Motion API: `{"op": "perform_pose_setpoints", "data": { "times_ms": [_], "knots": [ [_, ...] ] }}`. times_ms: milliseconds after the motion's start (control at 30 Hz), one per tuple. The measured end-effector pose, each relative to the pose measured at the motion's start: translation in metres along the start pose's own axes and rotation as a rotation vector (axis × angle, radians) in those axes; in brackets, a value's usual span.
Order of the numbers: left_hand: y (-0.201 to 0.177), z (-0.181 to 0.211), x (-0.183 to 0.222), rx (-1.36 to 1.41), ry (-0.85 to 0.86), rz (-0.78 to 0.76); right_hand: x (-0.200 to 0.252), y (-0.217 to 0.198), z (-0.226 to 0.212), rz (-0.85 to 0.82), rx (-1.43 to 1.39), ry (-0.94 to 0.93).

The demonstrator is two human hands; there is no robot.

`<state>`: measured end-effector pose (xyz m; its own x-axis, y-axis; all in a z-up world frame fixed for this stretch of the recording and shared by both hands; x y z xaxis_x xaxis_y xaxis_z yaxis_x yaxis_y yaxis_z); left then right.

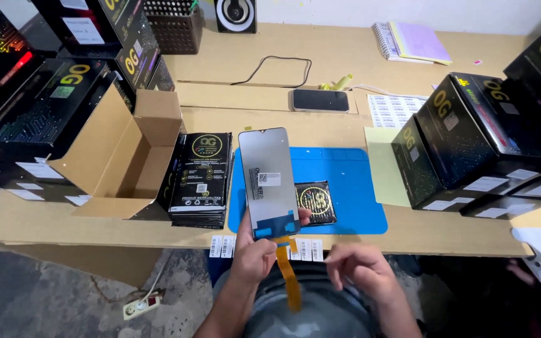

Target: Applying protective stickers to phone screens and placing them into retail boxes.

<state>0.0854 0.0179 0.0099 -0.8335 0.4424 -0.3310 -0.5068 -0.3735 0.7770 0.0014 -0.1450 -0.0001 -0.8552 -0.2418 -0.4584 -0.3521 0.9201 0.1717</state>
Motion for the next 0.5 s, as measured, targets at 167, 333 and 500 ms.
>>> {"op": "perform_pose_setpoints", "data": {
  "times_ms": [167,333,500],
  "knots": [
    [0.018,0.014,0.001,-0.100,0.024,-0.066,0.043,-0.013,0.028,0.022,-0.006,0.394],
    [0.016,0.005,0.005,-0.052,-0.085,-0.118,0.049,-0.016,0.037,0.043,-0.006,0.458],
    [0.030,0.013,0.008,-0.082,-0.055,-0.226,0.046,-0.012,0.030,0.069,-0.081,0.404]
  ]
}}
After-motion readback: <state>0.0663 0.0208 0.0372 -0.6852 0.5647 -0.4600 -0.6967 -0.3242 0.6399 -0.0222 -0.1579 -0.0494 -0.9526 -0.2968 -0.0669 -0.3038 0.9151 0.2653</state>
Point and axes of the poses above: each hand's wrist, its own x-axis away from the middle knuckle, its own y-axis out of the palm, z = x × y, the point moved 8 cm from there along -x, towards the middle knuckle, and after that the axes turned 6 degrees about z, right-handed, at the moved point
